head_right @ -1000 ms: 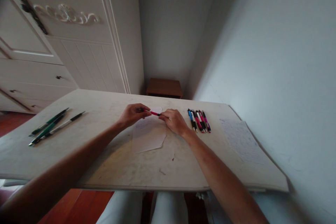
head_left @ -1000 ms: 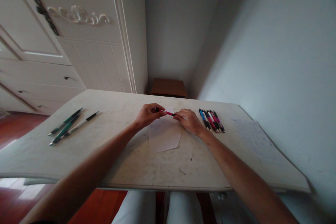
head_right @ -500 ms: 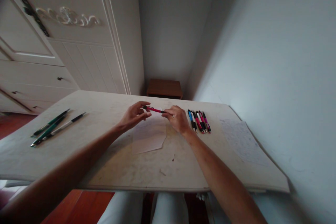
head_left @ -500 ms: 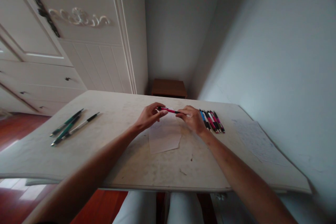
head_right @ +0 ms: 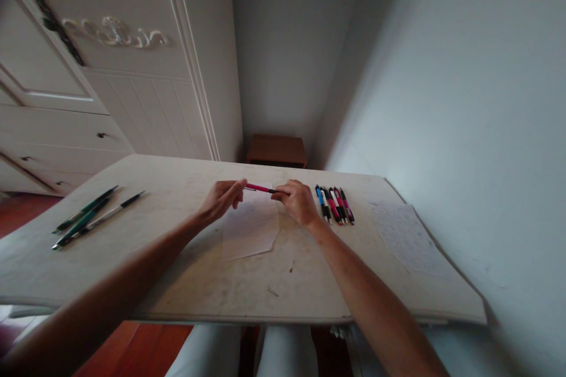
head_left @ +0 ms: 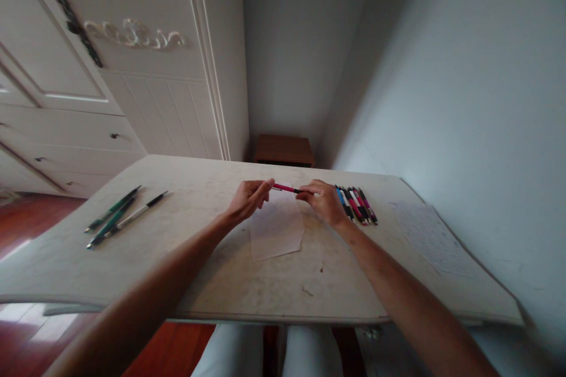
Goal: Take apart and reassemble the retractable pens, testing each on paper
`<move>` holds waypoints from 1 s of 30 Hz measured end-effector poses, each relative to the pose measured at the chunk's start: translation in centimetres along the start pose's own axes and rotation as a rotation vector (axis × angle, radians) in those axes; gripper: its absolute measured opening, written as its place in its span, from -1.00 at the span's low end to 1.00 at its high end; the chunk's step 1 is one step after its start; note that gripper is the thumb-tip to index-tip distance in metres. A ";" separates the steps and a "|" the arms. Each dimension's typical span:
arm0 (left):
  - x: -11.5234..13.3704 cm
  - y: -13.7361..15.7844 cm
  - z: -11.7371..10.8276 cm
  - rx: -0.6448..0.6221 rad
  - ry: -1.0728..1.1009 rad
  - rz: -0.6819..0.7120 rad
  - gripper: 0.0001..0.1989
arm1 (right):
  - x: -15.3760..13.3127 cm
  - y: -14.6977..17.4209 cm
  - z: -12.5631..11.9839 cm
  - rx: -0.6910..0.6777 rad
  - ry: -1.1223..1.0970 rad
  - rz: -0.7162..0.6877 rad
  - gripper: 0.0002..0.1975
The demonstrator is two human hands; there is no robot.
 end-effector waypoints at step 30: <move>-0.2 -1.3 -0.5 0.020 0.135 0.104 -0.56 | -0.8 0.4 0.4 -0.043 -0.061 -0.005 -0.95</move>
Point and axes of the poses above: each hand's wrist, its own y-axis away from the middle knuckle, its own z-axis out of the palm, x = y × z, the point moved 8 cm from there along -y, towards the middle knuckle, and after that the axes turned 4 degrees about y, right-handed, at the moved point
